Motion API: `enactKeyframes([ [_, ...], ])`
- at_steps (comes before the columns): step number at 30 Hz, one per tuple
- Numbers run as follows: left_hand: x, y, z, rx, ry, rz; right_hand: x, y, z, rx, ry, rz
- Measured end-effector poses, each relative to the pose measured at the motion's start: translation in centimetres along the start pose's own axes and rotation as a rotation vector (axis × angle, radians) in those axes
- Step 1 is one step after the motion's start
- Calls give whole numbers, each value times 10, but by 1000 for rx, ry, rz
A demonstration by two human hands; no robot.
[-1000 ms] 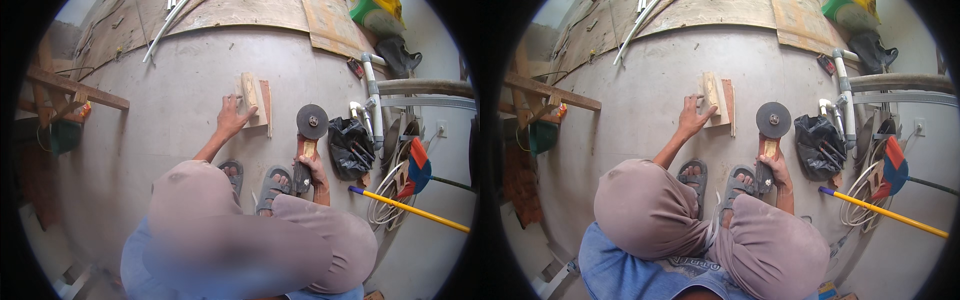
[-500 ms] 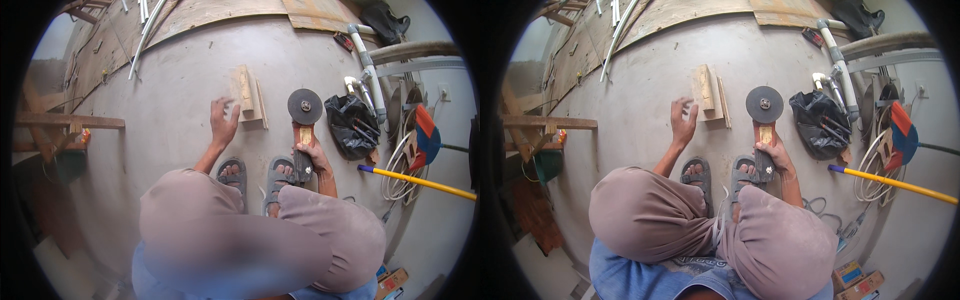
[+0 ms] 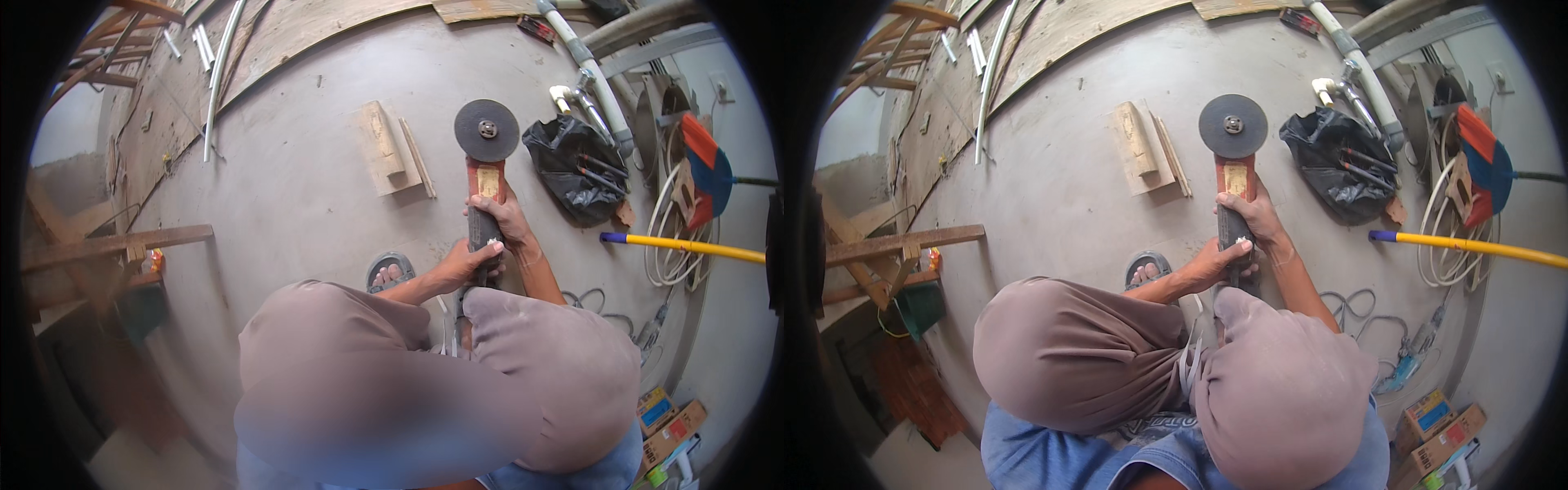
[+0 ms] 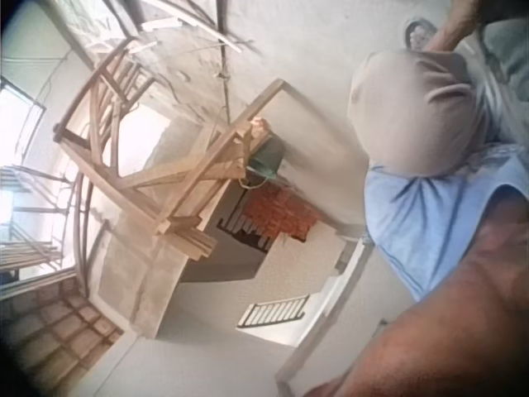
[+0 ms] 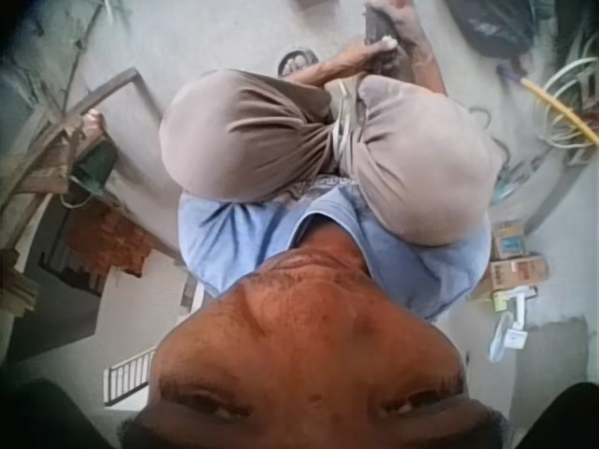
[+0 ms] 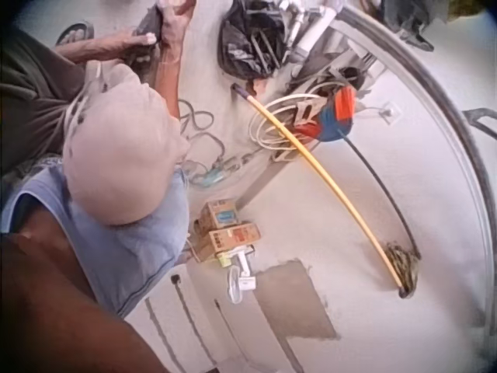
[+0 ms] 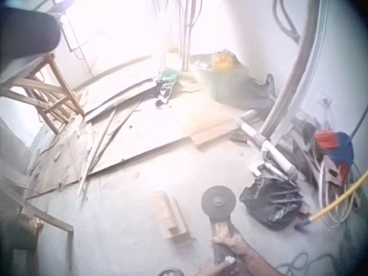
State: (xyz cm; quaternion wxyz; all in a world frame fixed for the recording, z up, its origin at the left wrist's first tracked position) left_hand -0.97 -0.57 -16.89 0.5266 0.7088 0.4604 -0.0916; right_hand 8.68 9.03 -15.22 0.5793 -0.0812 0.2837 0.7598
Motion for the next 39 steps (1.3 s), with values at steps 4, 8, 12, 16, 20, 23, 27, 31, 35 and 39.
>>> enactKeyframes([
  [4, -6, 0, -8, 161, 98, -20, -3, 6, 9, 42, -1, -3],
  [8, -22, 18, -24, 146, 149, 67, -3, -12, -7, 280, 109, 165],
  [12, -29, 23, -35, 104, 169, 138, 4, 15, -1, 557, 172, 319],
  [16, -27, 19, -23, -18, 145, 176, 7, 18, -3, 622, 209, 392],
  [20, -24, 15, -14, -53, 140, 212, 9, 12, -11, 619, 218, 347],
  [23, -26, 14, -15, -21, 144, 220, 3, 12, -9, 654, 214, 347],
  [27, -25, 12, -13, -33, 182, 226, -3, 17, -7, 671, 175, 397],
  [31, -22, 9, -8, -36, 202, 216, -6, 14, -10, 558, 210, 320],
  [35, -17, -12, 3, 66, 210, 186, -3, 15, -23, 500, 320, 234],
  [39, -5, -57, 22, 101, 233, 40, -4, 9, -25, 432, 273, 201],
])
Point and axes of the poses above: each hand's wrist, its own x-axis towards the middle knuckle, its own y-axis out of the palm, z = x × y, the point moved 4 cm from there along x, towards the middle knuckle
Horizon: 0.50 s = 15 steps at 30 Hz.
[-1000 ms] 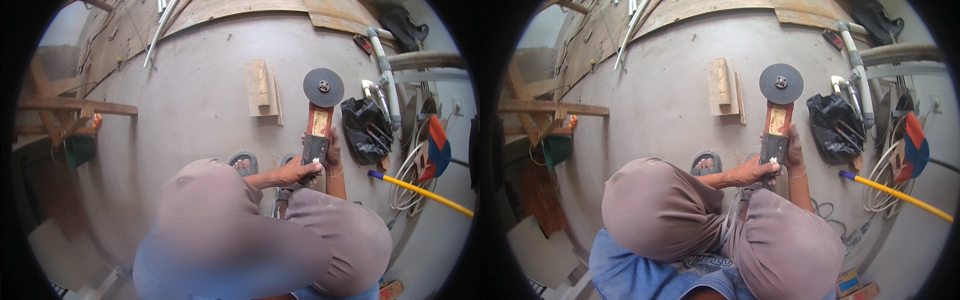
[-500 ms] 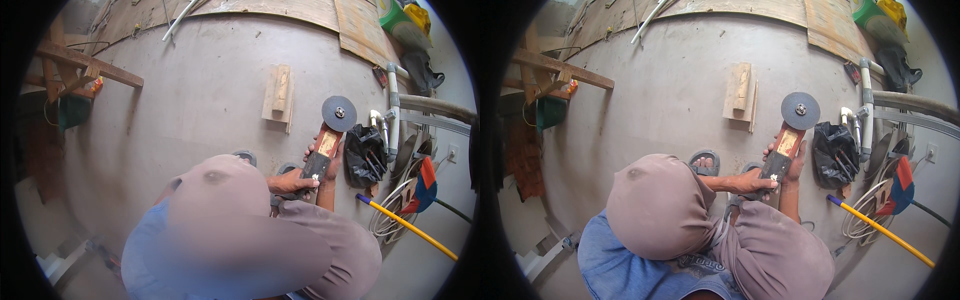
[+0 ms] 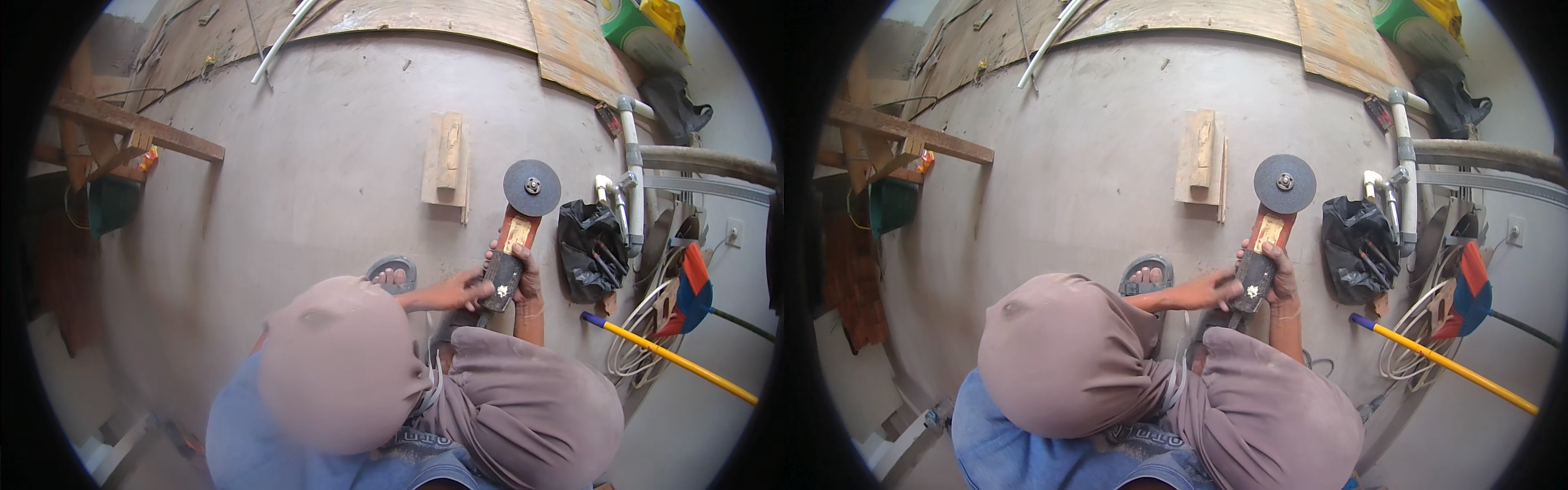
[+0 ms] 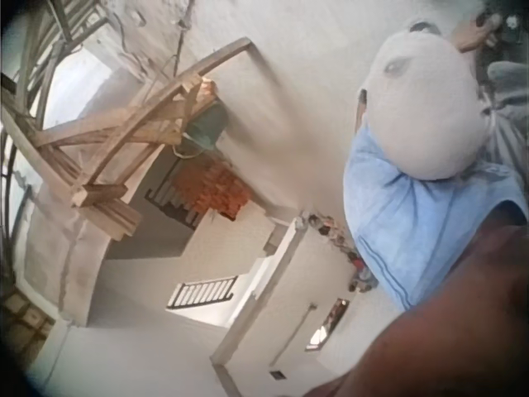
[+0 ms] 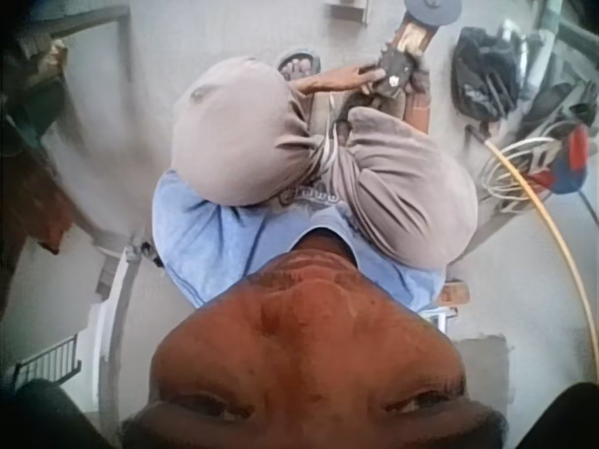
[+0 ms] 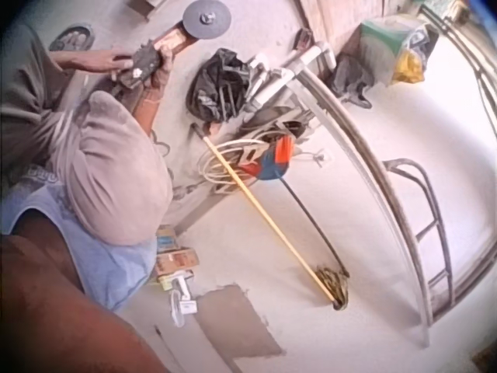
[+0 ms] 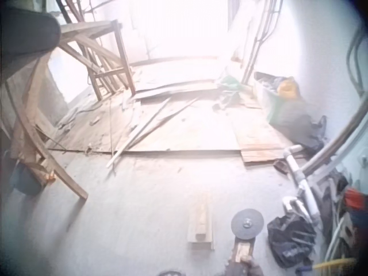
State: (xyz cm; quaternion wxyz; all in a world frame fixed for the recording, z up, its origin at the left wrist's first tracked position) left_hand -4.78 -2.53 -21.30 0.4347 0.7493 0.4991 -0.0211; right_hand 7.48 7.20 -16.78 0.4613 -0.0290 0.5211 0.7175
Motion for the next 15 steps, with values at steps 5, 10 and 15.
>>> enactKeyframes([
  [5, -13, -64, -31, -370, 120, -521, -7, -7, 16, -23, -56, -21],
  [10, -7, -85, -59, -494, 208, -608, -12, -19, 18, 45, -91, -22],
  [15, 7, -94, -68, -529, 250, -592, -16, -27, 14, 127, -55, 35],
])
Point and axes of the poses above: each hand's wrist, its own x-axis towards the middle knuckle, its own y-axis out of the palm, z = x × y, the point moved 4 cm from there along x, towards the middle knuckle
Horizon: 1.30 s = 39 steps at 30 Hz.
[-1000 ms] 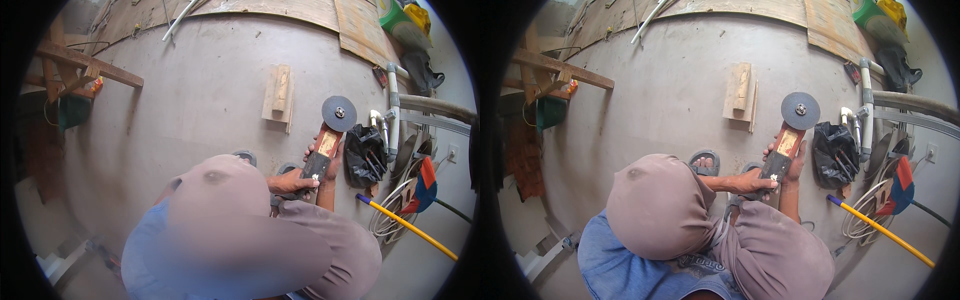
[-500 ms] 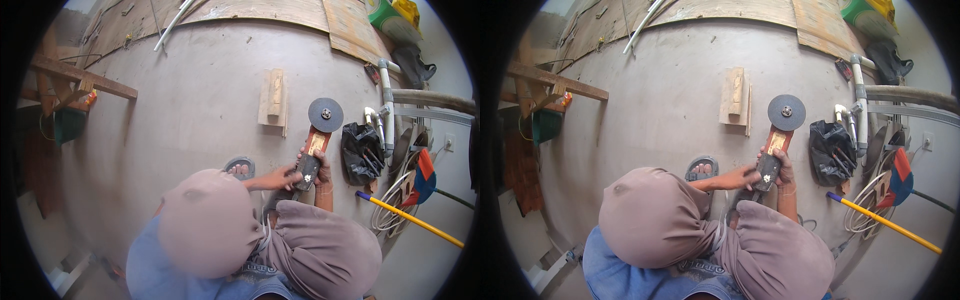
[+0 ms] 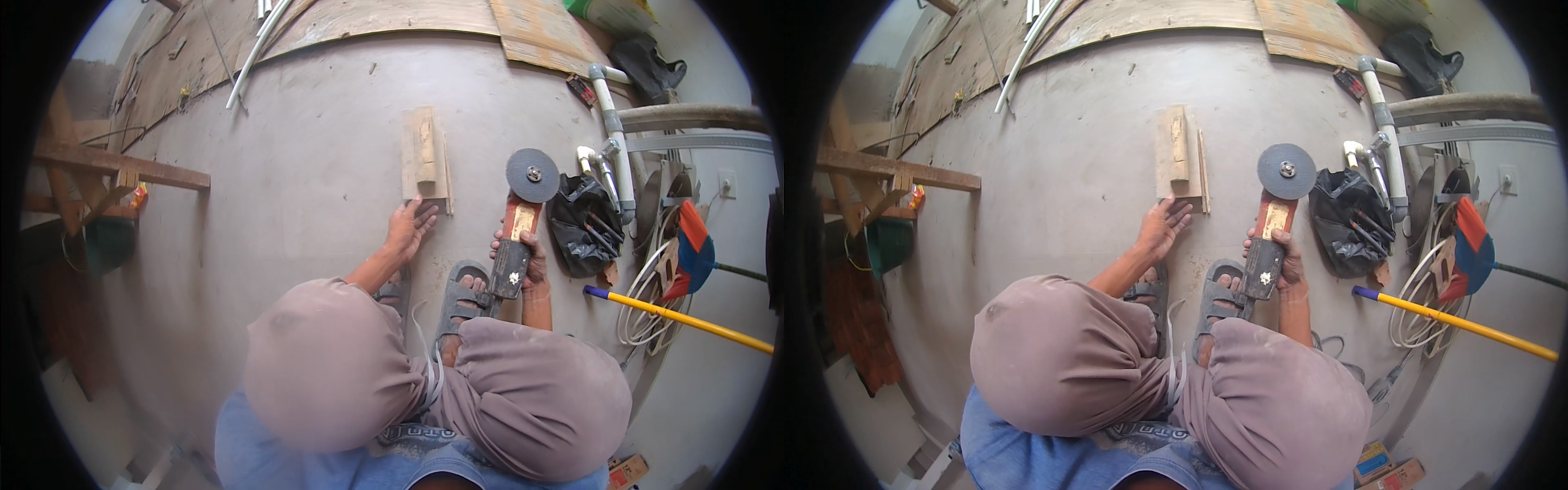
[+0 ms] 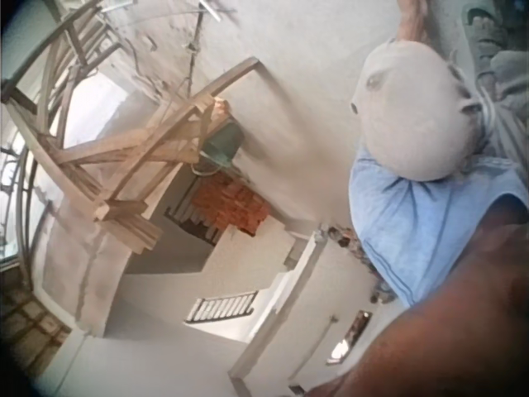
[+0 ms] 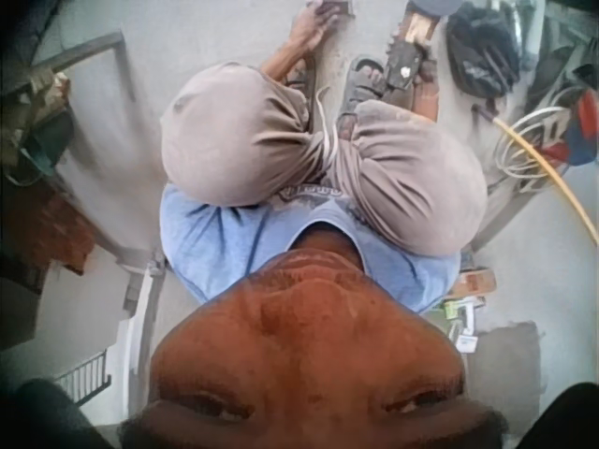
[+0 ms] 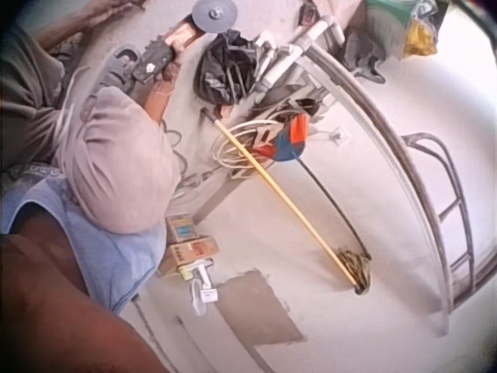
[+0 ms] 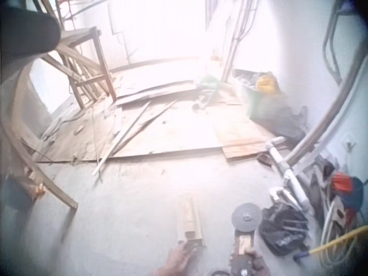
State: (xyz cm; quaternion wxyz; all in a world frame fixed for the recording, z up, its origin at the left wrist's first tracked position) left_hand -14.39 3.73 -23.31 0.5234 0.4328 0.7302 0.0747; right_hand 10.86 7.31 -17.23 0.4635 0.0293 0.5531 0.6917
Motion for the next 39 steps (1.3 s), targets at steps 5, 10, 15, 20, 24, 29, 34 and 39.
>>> enactKeyframes([
  [5, -29, 13, 48, 417, -214, 220, 8, -9, -18, 54, 52, 96],
  [10, -107, 81, 86, 601, -403, 645, 18, 1, -23, 22, 42, 122],
  [15, -103, 101, 97, 615, -259, 540, 12, 17, 9, -265, 90, 18],
  [20, -65, 92, 118, 801, -121, 498, 27, 10, 25, -980, -293, -193],
  [24, -42, 70, 139, 852, -203, 622, 36, -19, 23, -933, -238, -197],
  [29, -20, 22, 67, 356, -199, 161, 26, -44, 35, -1126, -153, -296],
  [34, -8, 1, 18, -54, -8, -262, 20, -62, 43, -1128, -101, -257],
  [39, 16, -21, 3, -92, 163, -324, 22, -71, 40, -1022, -33, -260],
])
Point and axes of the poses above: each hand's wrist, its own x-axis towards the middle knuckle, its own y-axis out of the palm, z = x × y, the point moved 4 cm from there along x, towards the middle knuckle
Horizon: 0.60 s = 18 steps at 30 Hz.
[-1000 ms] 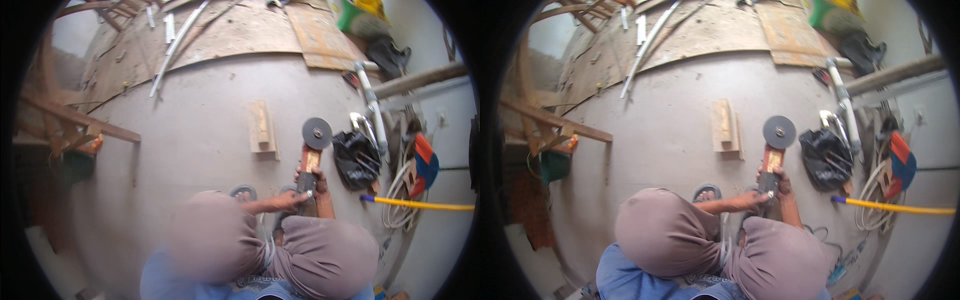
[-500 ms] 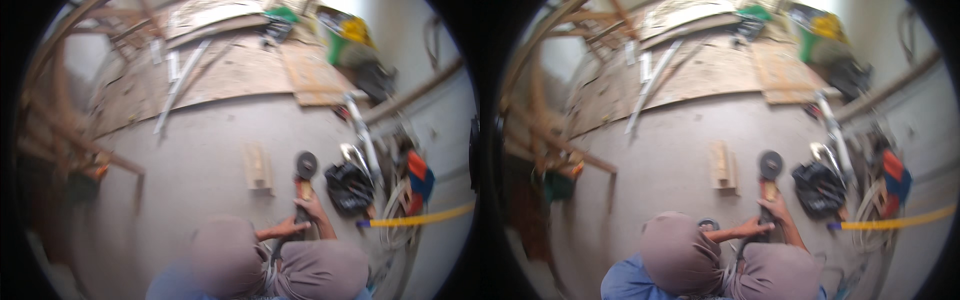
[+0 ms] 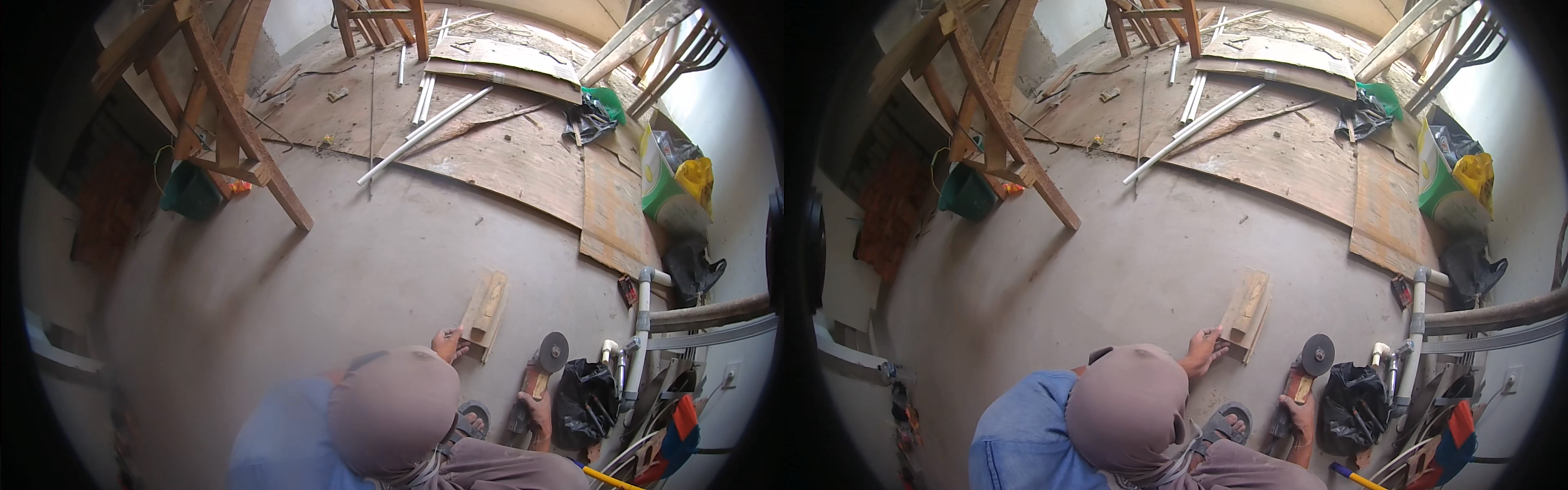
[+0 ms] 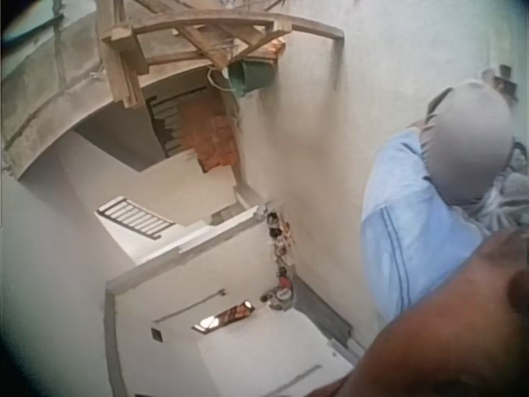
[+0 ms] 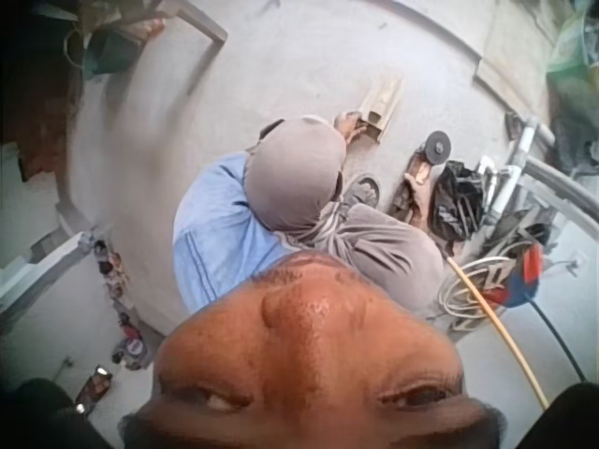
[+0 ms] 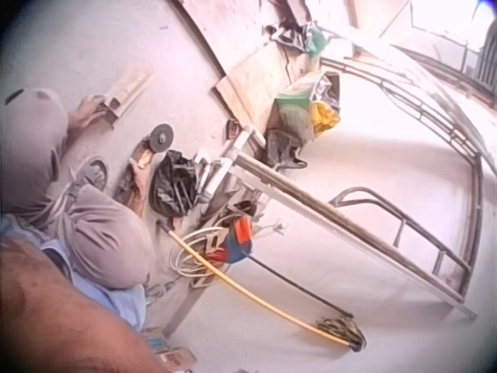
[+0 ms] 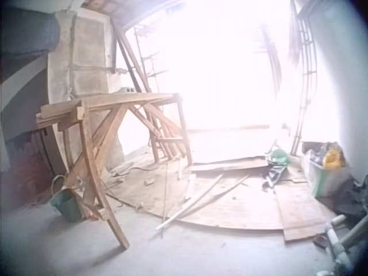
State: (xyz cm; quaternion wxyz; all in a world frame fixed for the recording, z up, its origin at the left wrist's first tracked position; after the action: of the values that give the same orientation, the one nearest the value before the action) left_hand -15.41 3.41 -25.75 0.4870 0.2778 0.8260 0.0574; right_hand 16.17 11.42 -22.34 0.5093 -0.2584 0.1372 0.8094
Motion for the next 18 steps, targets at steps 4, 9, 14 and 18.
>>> enactKeyframes([
  [4, 16, -8, 0, 89, 63, 0, -9, 0, 9, -263, -81, -108],
  [9, 30, -12, -35, 243, 405, 12, -11, 0, 24, -412, -52, -246],
  [14, 45, -24, -126, 440, 857, -105, -15, 5, 25, -582, -143, -358],
  [18, 33, -5, -187, 424, 953, 291, -30, 3, 28, -567, -100, -398],
])
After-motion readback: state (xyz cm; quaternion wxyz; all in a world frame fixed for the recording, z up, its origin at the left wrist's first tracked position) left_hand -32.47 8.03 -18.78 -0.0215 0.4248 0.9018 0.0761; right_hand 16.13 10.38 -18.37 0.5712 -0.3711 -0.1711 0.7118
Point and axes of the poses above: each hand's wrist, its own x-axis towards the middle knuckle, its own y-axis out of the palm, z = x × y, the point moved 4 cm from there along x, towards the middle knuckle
